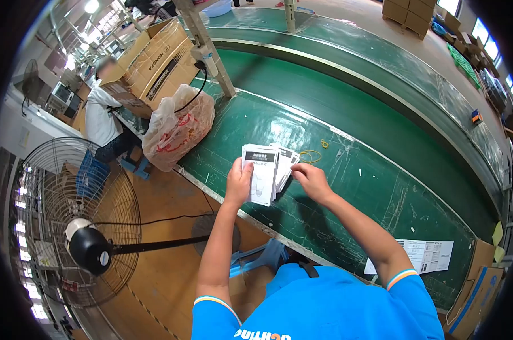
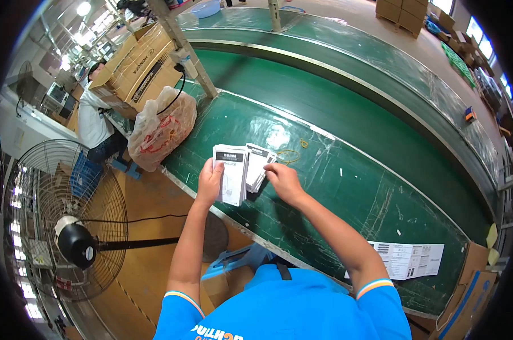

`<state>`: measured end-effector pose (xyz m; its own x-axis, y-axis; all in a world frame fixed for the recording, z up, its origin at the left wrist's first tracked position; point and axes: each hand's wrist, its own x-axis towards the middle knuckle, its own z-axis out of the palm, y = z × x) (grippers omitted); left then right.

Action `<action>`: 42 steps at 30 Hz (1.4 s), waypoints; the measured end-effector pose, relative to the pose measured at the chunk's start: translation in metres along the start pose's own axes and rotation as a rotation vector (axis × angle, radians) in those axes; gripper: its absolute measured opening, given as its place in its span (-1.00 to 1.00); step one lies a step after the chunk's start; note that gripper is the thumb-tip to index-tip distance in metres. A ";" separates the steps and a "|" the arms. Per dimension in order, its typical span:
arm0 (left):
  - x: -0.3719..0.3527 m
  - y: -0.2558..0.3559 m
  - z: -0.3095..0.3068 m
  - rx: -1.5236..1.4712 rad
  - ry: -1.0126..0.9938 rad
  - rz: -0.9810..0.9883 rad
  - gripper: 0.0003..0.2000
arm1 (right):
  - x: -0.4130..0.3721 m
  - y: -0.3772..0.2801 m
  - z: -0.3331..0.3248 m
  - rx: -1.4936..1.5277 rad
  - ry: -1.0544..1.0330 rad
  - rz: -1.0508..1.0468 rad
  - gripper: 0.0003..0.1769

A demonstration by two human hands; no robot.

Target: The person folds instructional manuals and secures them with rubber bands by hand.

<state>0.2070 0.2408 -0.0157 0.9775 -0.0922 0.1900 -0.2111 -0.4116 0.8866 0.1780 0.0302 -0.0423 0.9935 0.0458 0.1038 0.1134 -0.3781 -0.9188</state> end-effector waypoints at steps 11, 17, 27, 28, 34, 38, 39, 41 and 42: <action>0.005 -0.099 0.061 -0.397 -0.106 -0.313 -0.74 | 0.058 0.046 0.053 -0.376 -0.090 -0.168 -0.81; 0.013 -0.068 0.050 -0.128 -0.278 -0.279 -0.77 | 0.091 0.049 0.014 0.472 -0.339 0.614 -0.88; 0.021 -0.087 0.058 -0.152 -0.289 -0.415 -0.82 | 0.061 0.009 -0.002 -0.381 -0.457 -0.131 -0.88; 0.020 -0.087 0.059 -0.155 -0.286 -0.418 -0.82 | 0.053 0.013 -0.006 -0.288 -0.375 -0.086 -0.89; 0.022 -0.074 0.068 -0.064 -0.130 -0.357 -0.83 | 0.023 0.006 0.000 -0.185 -0.491 -0.081 -0.87; 0.019 -0.064 0.073 0.138 -0.015 -0.243 -0.82 | 0.029 -0.004 0.007 -0.302 -0.456 -0.280 -0.85; 0.019 -0.061 0.071 0.217 -0.049 -0.245 -0.82 | 0.028 -0.001 0.007 -0.301 -0.430 -0.249 -0.80; 0.018 -0.077 0.072 -0.054 -0.045 -0.346 -0.82 | 0.028 0.006 0.005 -0.107 -0.395 0.094 -0.74; 0.020 -0.075 0.072 -0.330 -0.042 -0.442 -0.82 | 0.030 0.008 0.001 0.085 -0.347 0.439 -0.67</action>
<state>0.2422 0.2046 -0.1091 0.9703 -0.0144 -0.2416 0.2385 -0.1137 0.9645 0.2086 0.0298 -0.0473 0.8868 0.2078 -0.4128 -0.3249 -0.3550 -0.8766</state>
